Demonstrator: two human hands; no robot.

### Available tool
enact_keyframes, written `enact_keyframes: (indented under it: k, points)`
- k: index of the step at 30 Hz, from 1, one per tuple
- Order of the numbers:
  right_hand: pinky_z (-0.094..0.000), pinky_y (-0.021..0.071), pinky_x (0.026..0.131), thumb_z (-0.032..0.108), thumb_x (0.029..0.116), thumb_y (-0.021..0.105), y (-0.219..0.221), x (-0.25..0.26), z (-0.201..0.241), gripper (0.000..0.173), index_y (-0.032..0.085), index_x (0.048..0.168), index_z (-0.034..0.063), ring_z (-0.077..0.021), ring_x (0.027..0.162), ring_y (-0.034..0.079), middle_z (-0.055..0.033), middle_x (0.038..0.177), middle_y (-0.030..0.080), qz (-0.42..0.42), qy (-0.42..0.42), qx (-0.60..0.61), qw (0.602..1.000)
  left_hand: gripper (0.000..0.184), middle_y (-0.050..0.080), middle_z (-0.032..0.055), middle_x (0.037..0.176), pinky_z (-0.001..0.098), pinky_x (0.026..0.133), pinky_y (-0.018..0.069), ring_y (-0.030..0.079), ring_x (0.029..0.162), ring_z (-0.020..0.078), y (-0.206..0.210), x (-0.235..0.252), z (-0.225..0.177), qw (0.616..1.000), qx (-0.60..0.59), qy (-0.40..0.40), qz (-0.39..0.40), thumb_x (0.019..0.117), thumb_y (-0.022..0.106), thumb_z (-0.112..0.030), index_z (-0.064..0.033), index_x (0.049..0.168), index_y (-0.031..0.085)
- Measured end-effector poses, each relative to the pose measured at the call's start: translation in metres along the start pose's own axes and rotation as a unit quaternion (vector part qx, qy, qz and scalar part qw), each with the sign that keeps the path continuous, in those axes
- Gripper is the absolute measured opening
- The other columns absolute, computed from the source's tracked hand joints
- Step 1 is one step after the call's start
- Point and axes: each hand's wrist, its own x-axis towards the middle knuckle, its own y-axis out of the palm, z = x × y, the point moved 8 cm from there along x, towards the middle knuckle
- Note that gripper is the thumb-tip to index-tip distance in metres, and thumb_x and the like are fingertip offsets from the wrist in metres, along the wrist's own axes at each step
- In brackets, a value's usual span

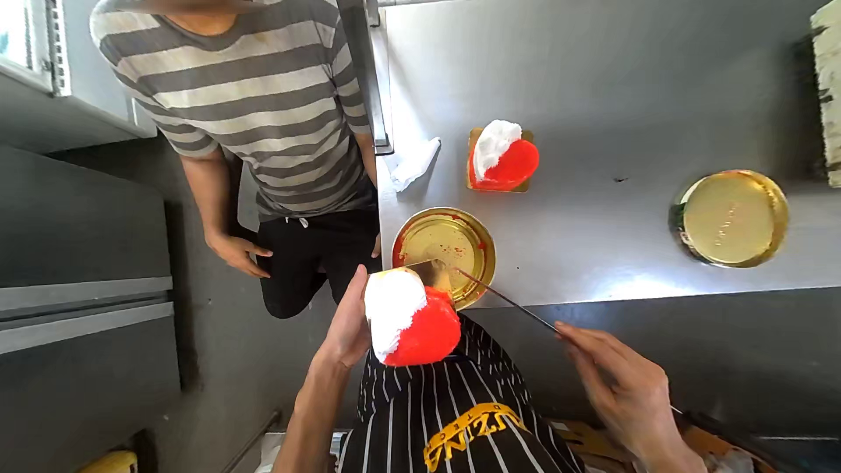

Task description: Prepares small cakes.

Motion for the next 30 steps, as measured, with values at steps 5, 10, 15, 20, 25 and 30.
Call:
enact_keyframes:
  k: [5, 10, 15, 20, 25, 30]
  points:
    - [-0.0295, 0.0588, 0.072, 0.019, 0.1046, 0.050, 0.024, 0.000, 0.002, 0.030, 0.070, 0.123, 0.0078, -0.0132, 0.083, 0.070, -0.0089, 0.101, 0.073, -0.023, 0.007, 0.024, 0.999, 0.068, 0.075, 0.0056, 0.100, 0.0337, 0.074, 0.0631, 0.073, 0.089, 0.0148, 0.001, 0.004, -0.003, 1.000, -0.009, 0.013, -0.018, 0.1070, 0.016, -0.060, -0.0149, 0.120, 0.065]
    - [-0.0374, 0.0563, 0.060, 0.015, 0.1016, 0.047, 0.048, 0.009, 0.003, 0.033, 0.072, 0.123, 0.0106, -0.0211, 0.074, 0.069, -0.0083, 0.094, 0.073, -0.017, -0.018, -0.058, 0.998, 0.069, 0.074, 0.0069, 0.106, 0.0370, 0.078, 0.0626, 0.073, 0.094, 0.0181, -0.005, 0.008, -0.002, 0.997, 0.030, -0.003, -0.066, 0.1058, 0.016, -0.062, -0.0153, 0.129, 0.061]
    - [-0.0390, 0.0554, 0.057, 0.015, 0.0999, 0.047, 0.052, 0.015, -0.001, 0.035, 0.073, 0.123, 0.0112, -0.0222, 0.070, 0.068, -0.0080, 0.089, 0.070, -0.007, -0.012, -0.064, 0.998, 0.069, 0.073, 0.0073, 0.108, 0.0377, 0.079, 0.0624, 0.073, 0.096, 0.0185, -0.007, 0.011, -0.005, 0.995, 0.049, 0.005, -0.085, 0.1059, 0.016, -0.062, -0.0145, 0.131, 0.059]
    - [-0.0345, 0.0539, 0.056, 0.016, 0.1005, 0.046, 0.048, 0.009, -0.011, 0.035, 0.072, 0.123, 0.0123, -0.0160, 0.067, 0.065, -0.0046, 0.089, 0.070, -0.017, -0.002, -0.017, 1.000, 0.069, 0.074, 0.0080, 0.107, 0.0387, 0.080, 0.0629, 0.073, 0.095, 0.0192, -0.008, 0.011, -0.007, 0.996, 0.029, 0.014, -0.084, 0.1061, 0.015, -0.061, -0.0146, 0.128, 0.061]
    - [-0.0290, 0.0550, 0.060, 0.020, 0.1015, 0.048, 0.050, -0.005, -0.021, 0.033, 0.073, 0.122, 0.0161, -0.0099, 0.069, 0.065, -0.0011, 0.092, 0.071, 0.000, 0.008, 0.034, 0.999, 0.071, 0.075, 0.0071, 0.101, 0.0372, 0.076, 0.0633, 0.074, 0.091, 0.0171, -0.004, 0.007, -0.011, 0.997, 0.015, 0.024, -0.069, 0.1058, 0.013, -0.062, -0.0147, 0.122, 0.064]
    - [-0.0269, 0.0552, 0.063, 0.020, 0.1033, 0.048, 0.048, -0.013, -0.013, 0.031, 0.072, 0.123, 0.0176, -0.0087, 0.073, 0.065, -0.0008, 0.092, 0.070, 0.000, 0.005, 0.054, 0.999, 0.076, 0.075, 0.0074, 0.101, 0.0367, 0.077, 0.0630, 0.073, 0.091, 0.0163, -0.002, 0.007, -0.013, 0.997, 0.022, 0.032, -0.065, 0.1045, 0.009, -0.064, -0.0137, 0.121, 0.064]
